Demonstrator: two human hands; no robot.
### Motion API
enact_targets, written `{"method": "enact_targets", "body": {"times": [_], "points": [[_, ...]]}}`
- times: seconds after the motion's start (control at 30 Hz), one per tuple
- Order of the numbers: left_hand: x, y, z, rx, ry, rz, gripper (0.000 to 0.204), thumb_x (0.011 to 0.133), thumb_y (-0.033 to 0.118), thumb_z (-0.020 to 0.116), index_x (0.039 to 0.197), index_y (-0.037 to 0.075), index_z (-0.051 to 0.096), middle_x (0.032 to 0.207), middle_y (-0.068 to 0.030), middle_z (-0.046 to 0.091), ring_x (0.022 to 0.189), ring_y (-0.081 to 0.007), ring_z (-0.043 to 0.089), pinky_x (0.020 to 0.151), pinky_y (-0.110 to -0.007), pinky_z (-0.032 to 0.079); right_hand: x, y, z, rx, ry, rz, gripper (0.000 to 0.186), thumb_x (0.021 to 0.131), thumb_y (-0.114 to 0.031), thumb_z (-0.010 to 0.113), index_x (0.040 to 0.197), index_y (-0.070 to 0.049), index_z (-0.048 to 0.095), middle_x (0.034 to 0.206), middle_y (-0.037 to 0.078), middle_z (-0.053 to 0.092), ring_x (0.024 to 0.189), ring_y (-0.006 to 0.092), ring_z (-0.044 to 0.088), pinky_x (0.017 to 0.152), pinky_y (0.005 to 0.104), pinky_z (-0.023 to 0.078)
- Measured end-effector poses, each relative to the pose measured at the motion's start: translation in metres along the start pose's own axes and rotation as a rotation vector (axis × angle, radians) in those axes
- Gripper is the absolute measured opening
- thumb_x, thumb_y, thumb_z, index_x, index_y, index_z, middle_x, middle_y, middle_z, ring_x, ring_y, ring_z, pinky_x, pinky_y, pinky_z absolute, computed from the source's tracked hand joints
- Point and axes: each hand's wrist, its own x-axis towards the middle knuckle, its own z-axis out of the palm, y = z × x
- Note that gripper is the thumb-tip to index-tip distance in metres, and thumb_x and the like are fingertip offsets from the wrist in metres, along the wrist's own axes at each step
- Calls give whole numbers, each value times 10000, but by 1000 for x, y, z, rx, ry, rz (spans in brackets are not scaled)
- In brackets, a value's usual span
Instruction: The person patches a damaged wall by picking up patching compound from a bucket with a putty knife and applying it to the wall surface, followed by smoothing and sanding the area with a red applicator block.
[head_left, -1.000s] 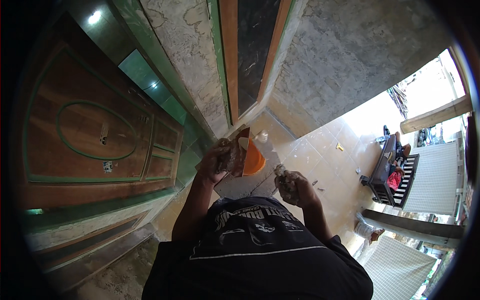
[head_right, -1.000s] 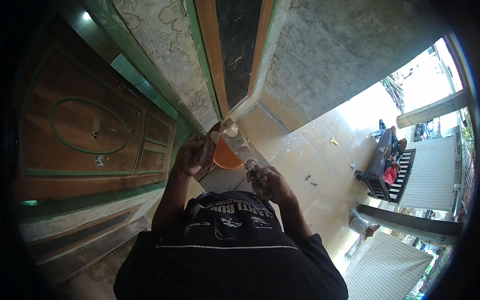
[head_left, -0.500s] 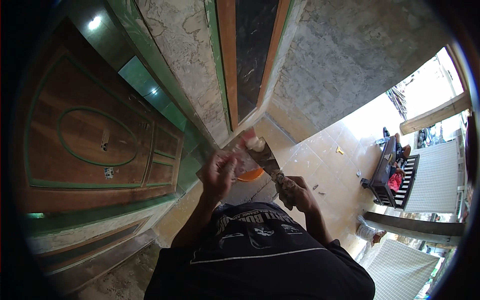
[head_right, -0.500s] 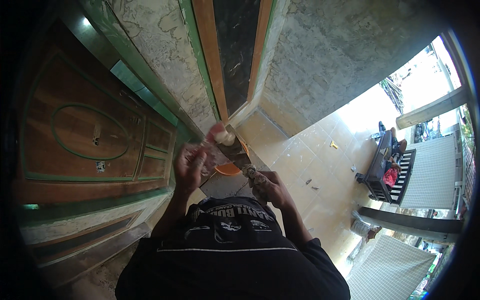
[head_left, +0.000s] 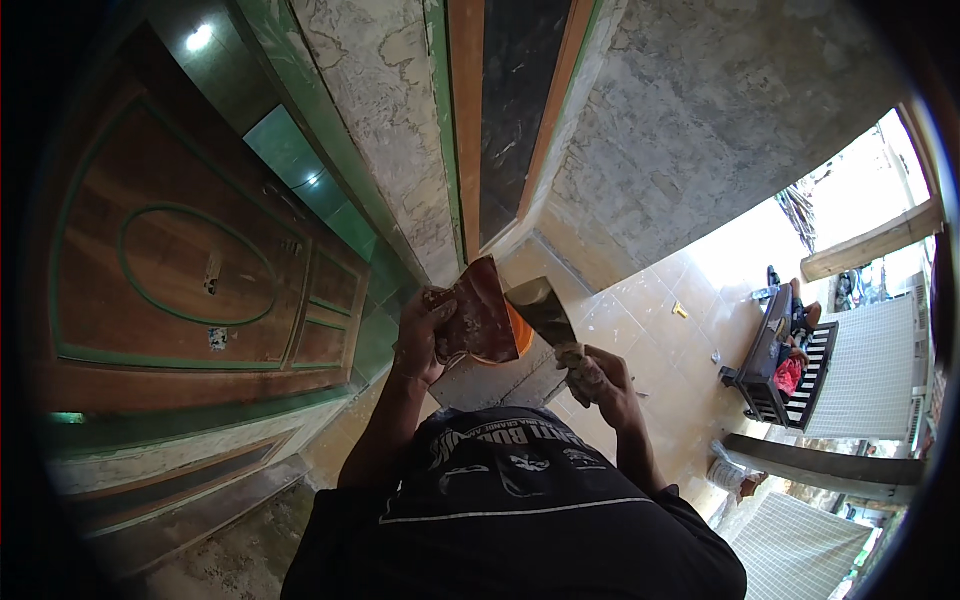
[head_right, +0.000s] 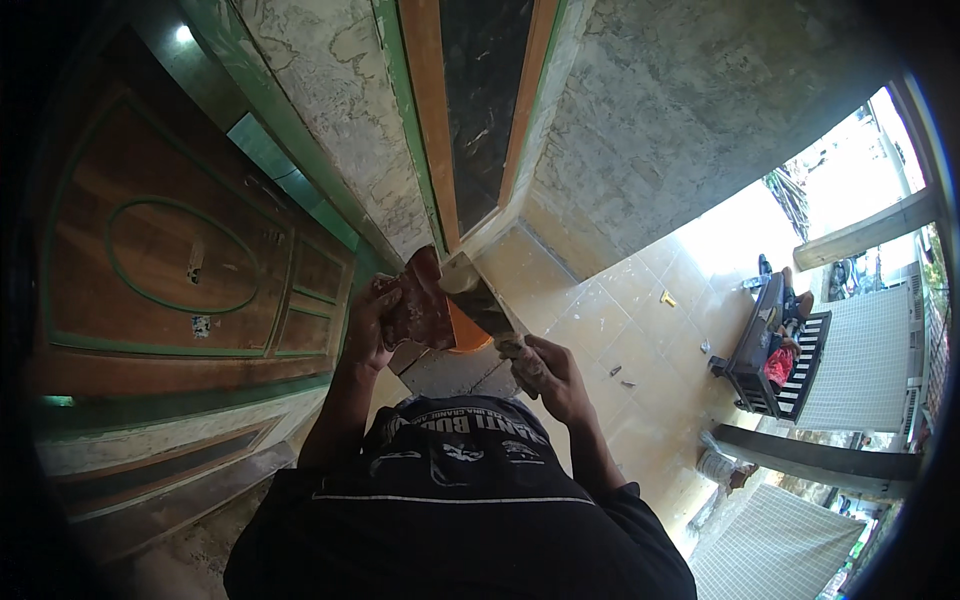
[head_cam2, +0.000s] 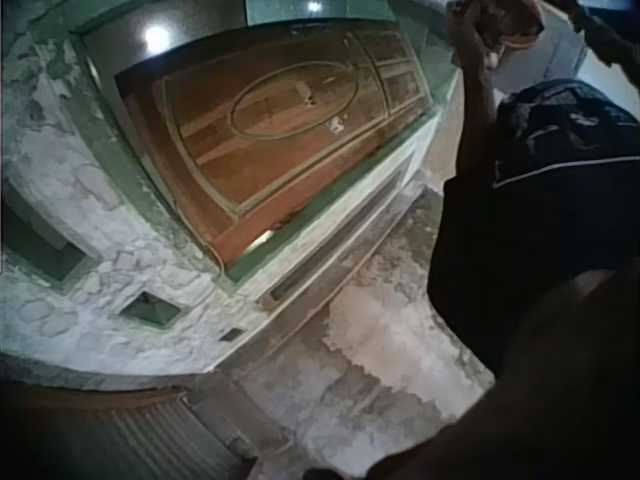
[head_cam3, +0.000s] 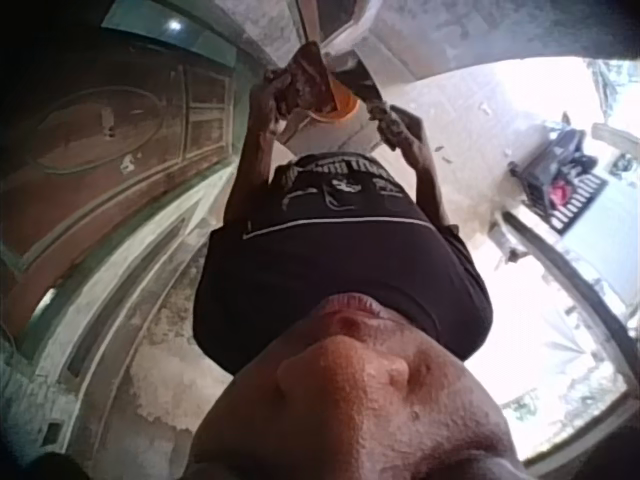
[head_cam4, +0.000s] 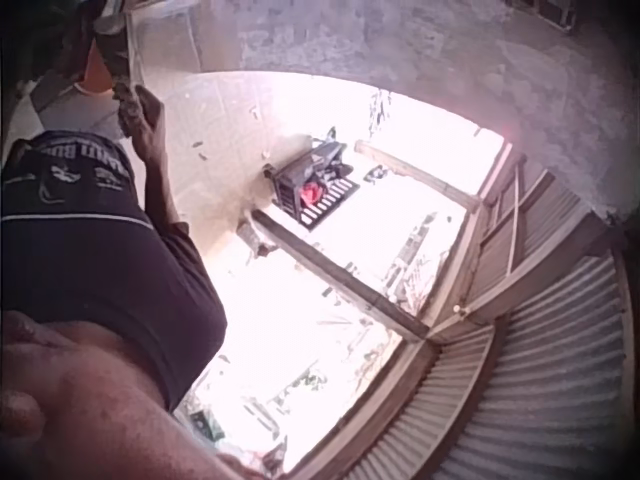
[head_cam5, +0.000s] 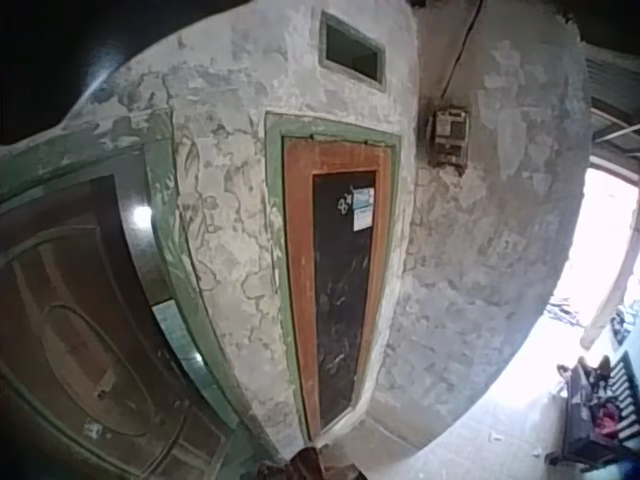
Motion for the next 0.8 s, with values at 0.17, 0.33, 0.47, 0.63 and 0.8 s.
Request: {"method": "enact_targets", "body": {"times": [0.17,0.33,0.47,0.63,0.8], "points": [[-5,6,8,133,16,0,130,807,-1,563,920,14,502,808,-77,579,678,-152,608,613,-286,537,12,10,20,-749,331,-314,298,798,-158,672,1031,7,586,799,91,575,644,159,547,564,243,408],[-6,9,1,144,-137,-34,139,808,2,575,926,22,506,833,-60,587,758,-134,600,678,-284,521,19,21,12,-997,472,-425,332,678,-104,735,1001,-79,662,935,95,578,879,260,545,795,374,400],[-8,21,-13,76,-137,-32,149,808,6,586,932,24,506,830,-52,587,746,-124,599,669,-271,517,12,15,4,-1067,471,-403,329,683,-103,728,1006,-94,666,937,88,576,883,253,541,783,366,398],[-7,22,-42,-200,-262,-50,127,849,57,551,956,29,490,810,-74,575,626,-140,586,484,-249,478,6,5,0,-1191,434,-434,325,694,-88,720,1012,-71,655,909,95,582,841,250,557,746,363,419],[-3,10,-26,-786,-585,-208,164,909,146,482,1002,17,442,784,-89,548,553,-169,570,411,-232,436,3,-6,13,-557,216,-90,271,770,-49,651,1025,30,604,863,125,618,712,199,595,642,298,456]]}}
